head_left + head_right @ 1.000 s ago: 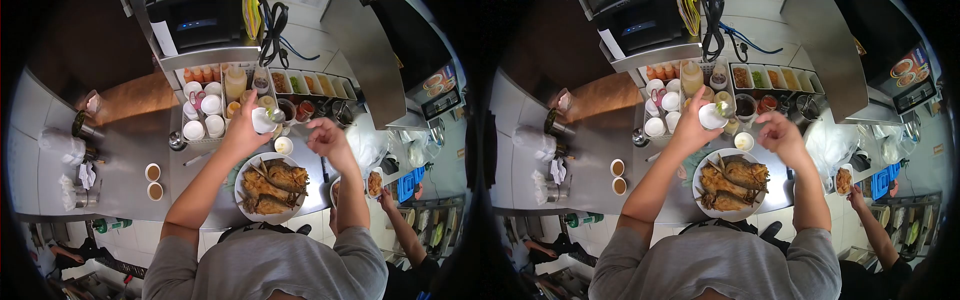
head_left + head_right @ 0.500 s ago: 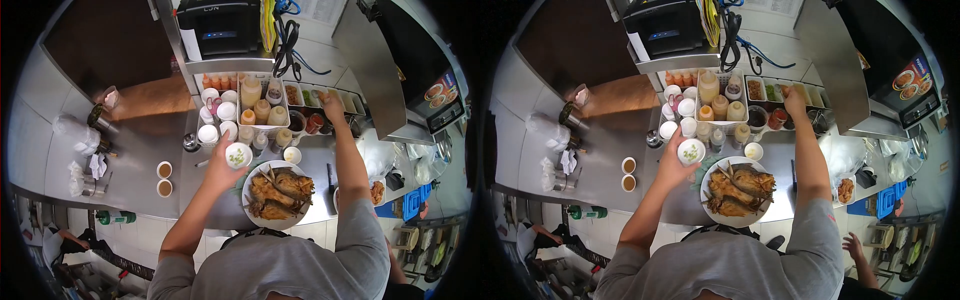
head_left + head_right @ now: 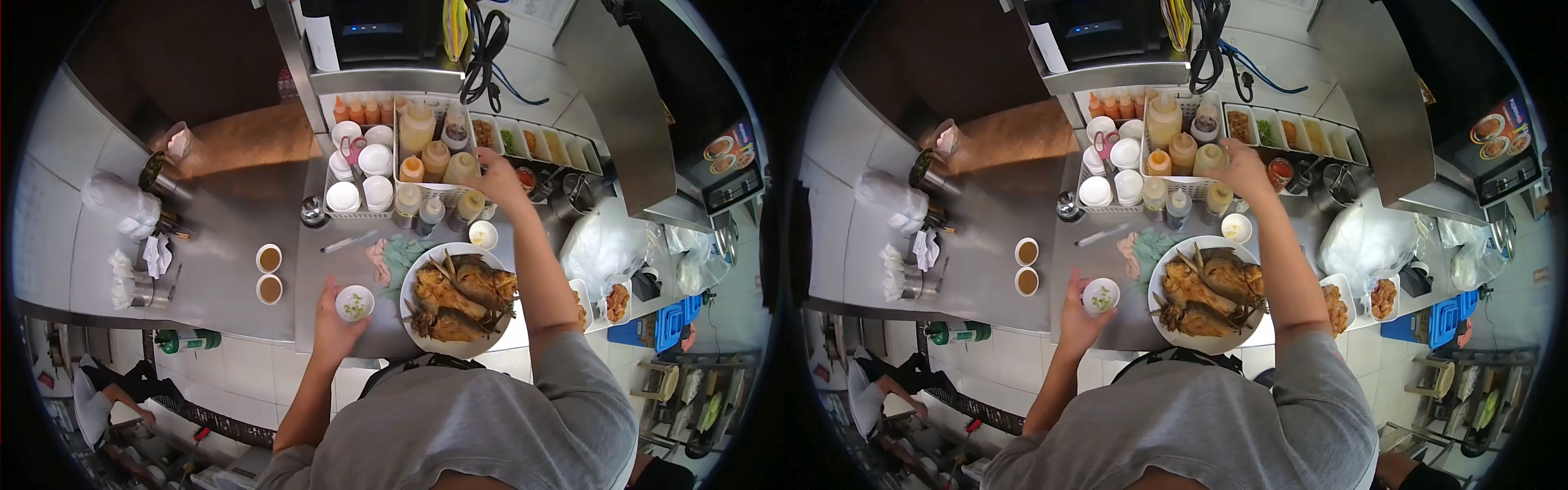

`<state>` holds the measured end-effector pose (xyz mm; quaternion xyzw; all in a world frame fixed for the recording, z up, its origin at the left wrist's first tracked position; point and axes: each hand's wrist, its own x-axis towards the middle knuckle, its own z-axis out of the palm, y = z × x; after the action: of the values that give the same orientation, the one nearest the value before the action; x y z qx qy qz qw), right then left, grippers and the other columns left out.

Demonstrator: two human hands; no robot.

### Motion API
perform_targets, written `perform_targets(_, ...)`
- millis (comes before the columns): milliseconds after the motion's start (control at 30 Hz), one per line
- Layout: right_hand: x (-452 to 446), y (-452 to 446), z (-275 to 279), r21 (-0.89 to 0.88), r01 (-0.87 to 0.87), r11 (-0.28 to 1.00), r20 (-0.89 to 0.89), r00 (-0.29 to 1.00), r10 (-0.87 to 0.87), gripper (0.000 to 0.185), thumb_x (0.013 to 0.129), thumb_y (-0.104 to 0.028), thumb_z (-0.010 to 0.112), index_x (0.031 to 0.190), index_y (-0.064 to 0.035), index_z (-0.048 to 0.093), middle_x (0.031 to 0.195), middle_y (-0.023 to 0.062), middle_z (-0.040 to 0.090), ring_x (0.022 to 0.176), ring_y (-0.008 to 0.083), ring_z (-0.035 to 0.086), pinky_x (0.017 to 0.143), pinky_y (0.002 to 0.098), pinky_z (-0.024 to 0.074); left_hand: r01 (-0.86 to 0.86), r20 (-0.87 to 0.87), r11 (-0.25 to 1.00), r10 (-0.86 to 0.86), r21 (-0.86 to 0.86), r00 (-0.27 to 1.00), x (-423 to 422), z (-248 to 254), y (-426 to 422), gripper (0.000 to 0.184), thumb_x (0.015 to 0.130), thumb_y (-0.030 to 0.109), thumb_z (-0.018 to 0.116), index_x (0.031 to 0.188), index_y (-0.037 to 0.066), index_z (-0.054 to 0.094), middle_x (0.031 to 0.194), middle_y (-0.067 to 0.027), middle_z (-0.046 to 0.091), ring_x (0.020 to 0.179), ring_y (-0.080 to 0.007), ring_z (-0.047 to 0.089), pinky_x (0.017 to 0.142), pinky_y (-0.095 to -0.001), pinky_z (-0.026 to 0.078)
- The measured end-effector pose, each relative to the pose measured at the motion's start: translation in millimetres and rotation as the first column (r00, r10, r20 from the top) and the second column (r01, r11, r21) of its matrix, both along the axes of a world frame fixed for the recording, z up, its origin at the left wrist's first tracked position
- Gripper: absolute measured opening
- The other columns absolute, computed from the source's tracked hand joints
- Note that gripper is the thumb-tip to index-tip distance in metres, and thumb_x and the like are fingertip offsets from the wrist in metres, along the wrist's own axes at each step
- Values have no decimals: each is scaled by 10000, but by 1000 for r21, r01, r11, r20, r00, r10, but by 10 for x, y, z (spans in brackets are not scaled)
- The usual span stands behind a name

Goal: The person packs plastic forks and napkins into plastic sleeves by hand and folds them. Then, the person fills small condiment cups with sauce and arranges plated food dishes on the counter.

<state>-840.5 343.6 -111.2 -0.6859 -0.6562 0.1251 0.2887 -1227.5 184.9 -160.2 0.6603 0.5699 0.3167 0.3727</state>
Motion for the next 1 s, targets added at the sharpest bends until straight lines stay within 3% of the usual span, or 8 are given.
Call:
perform_targets(167,-234,10,238,-68,84,994,157,985,-72,590,597,-291,792,1097,-38,607,978,170,663,936,332,627,845,386,482,83,-16,995,-82,47,996,86,163,109,1007,606,75,813,1420,-15,225,1152,-159,532,1086,-299,525,949,-380,422)
perform_targets(300,-204,-386,800,276,238,931,-315,938,-146,510,632,-180,795,1060,-5,579,976,125,655,962,200,616,847,357,482,55,49,997,-57,54,997,-29,369,168,1011,595,100,821,1420,5,245,1174,-180,531,1115,-328,505,968,-404,406)
perform_targets(367,-354,-397,899,512,365,778,-800,531,278,542,676,-165,799,1116,-2,527,1029,100,631,1000,185,595,860,347,474,53,64,997,-57,59,996,-12,440,226,1007,592,105,820,1421,14,256,1176,-183,532,1118,-330,504,972,-408,402)
perform_targets(433,-297,-336,781,395,313,864,-785,604,140,599,730,-103,776,1235,-22,464,1162,71,575,1032,200,578,868,332,470,92,64,992,-98,85,993,68,550,294,998,595,109,816,1422,26,263,1175,-187,532,1121,-334,502,977,-414,398)
perform_targets(533,-417,-446,931,297,221,929,-495,867,-48,576,709,-105,776,1208,-36,494,1163,105,570,1024,191,577,859,332,474,167,35,971,-175,170,984,294,796,501,995,599,104,811,1428,45,265,1181,-188,538,1115,-333,518,968,-406,410)
perform_targets(633,-560,-611,965,399,-42,916,74,997,14,613,620,-76,746,1196,-102,538,1113,116,580,1074,278,548,973,432,391,221,16,948,-231,230,973,506,969,671,1013,591,88,814,1436,59,257,1192,-183,548,1105,-324,547,948,-382,437)
perform_targets(700,-564,-709,1009,316,-244,917,437,895,88,624,598,-47,723,1192,-119,546,1143,109,567,1120,290,514,1021,477,340,265,12,915,-282,304,959,642,1090,776,1013,592,97,813,1437,69,255,1181,-184,553,1116,-333,535,956,-393,429)
perform_targets(1000,-911,-876,1390,204,-534,820,890,450,71,447,768,-124,560,1203,-227,547,1207,24,528,1237,213,441,1101,564,198,320,4,905,-335,280,942,859,1115,899,982,620,140,801,1428,72,248,1197,-202,534,1134,-352,505,977,-408,411)
